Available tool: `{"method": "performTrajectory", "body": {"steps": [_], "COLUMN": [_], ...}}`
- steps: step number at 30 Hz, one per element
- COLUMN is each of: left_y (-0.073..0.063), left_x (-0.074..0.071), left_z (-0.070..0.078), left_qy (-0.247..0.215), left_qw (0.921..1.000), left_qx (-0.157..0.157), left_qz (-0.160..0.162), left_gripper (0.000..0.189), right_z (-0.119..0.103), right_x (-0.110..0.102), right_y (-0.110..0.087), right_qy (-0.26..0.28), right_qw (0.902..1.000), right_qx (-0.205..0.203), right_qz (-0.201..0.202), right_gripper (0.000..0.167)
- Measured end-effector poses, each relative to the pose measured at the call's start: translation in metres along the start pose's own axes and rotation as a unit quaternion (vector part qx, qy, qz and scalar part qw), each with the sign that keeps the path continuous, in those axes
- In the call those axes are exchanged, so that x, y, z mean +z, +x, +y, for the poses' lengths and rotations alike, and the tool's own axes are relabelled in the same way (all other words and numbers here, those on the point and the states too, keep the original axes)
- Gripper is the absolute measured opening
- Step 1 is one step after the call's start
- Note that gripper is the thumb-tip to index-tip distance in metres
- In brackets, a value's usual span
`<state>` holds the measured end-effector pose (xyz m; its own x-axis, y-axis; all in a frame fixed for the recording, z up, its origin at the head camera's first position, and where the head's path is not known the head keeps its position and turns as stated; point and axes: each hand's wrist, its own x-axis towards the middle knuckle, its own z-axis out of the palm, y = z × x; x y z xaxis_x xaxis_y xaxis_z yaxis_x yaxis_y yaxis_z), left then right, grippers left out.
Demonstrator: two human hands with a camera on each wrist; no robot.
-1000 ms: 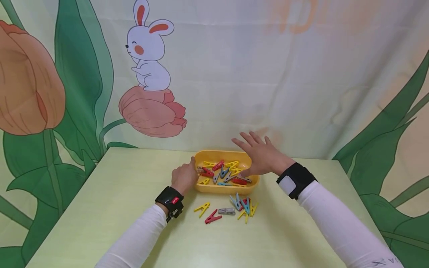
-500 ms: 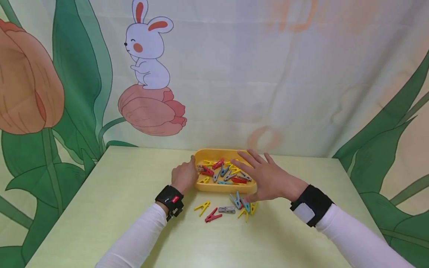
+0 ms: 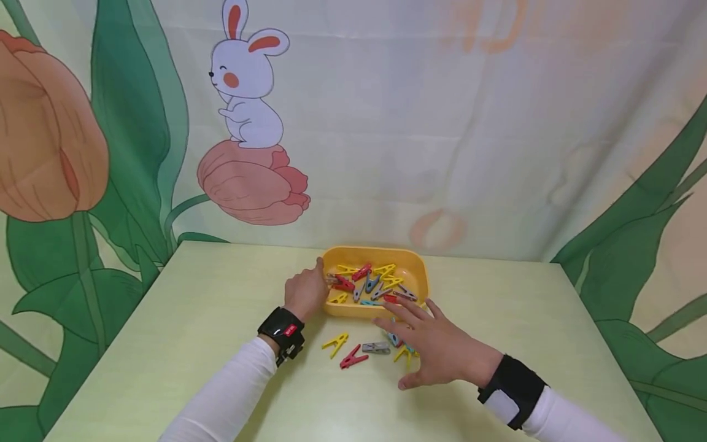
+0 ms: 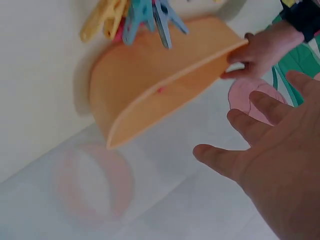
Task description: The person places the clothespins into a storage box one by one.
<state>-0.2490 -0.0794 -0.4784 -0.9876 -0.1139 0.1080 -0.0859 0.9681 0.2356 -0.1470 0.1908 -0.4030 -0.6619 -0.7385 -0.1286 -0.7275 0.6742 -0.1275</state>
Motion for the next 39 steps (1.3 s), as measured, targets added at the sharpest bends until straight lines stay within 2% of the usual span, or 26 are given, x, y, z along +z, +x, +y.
{"method": "performTrajectory", "body": {"steps": [6,14,17,24,28,33,39], "left_y": [-0.001,0.001,0.0,-0.002,-0.002,0.0,0.0], "left_x": [0.001,0.0,0.0,0.002,0.002,0.002,0.002], "left_z": [0.0,0.0,0.0,-0.004,-0.003,-0.002,-0.001], "left_qy": [-0.006,-0.001,-0.001,0.011,0.012,0.01,0.009], "left_qw": [1.0,0.9999,0.9999,0.999,0.9992,0.9997,0.9996], "left_qx": [-0.002,-0.011,-0.01,0.021,0.019,0.013,0.013], "left_qz": [0.003,-0.005,-0.005,0.037,0.032,0.019,0.022], "left_gripper": [0.059,0.059,0.059,0.057,0.057,0.058,0.058], "right_z": [0.003,0.005,0.008,0.019,0.021,0.023,0.021], "right_x": [0.031,0.059,0.065,0.081,0.086,0.092,0.093], "right_y": [0.0,-0.001,0.001,0.006,0.011,0.016,0.019], "right_qy": [0.014,0.019,0.007,0.0,-0.02,-0.043,-0.02], "right_qw": [0.9995,0.9997,0.9998,0.9998,0.9994,0.9981,0.9993], "right_qx": [0.013,0.015,0.02,0.019,0.0,-0.019,-0.008], "right_qz": [-0.024,-0.01,-0.007,0.002,0.027,0.04,0.032], "right_gripper": [0.103,0.088,0.084,0.073,0.06,0.036,0.03]}}
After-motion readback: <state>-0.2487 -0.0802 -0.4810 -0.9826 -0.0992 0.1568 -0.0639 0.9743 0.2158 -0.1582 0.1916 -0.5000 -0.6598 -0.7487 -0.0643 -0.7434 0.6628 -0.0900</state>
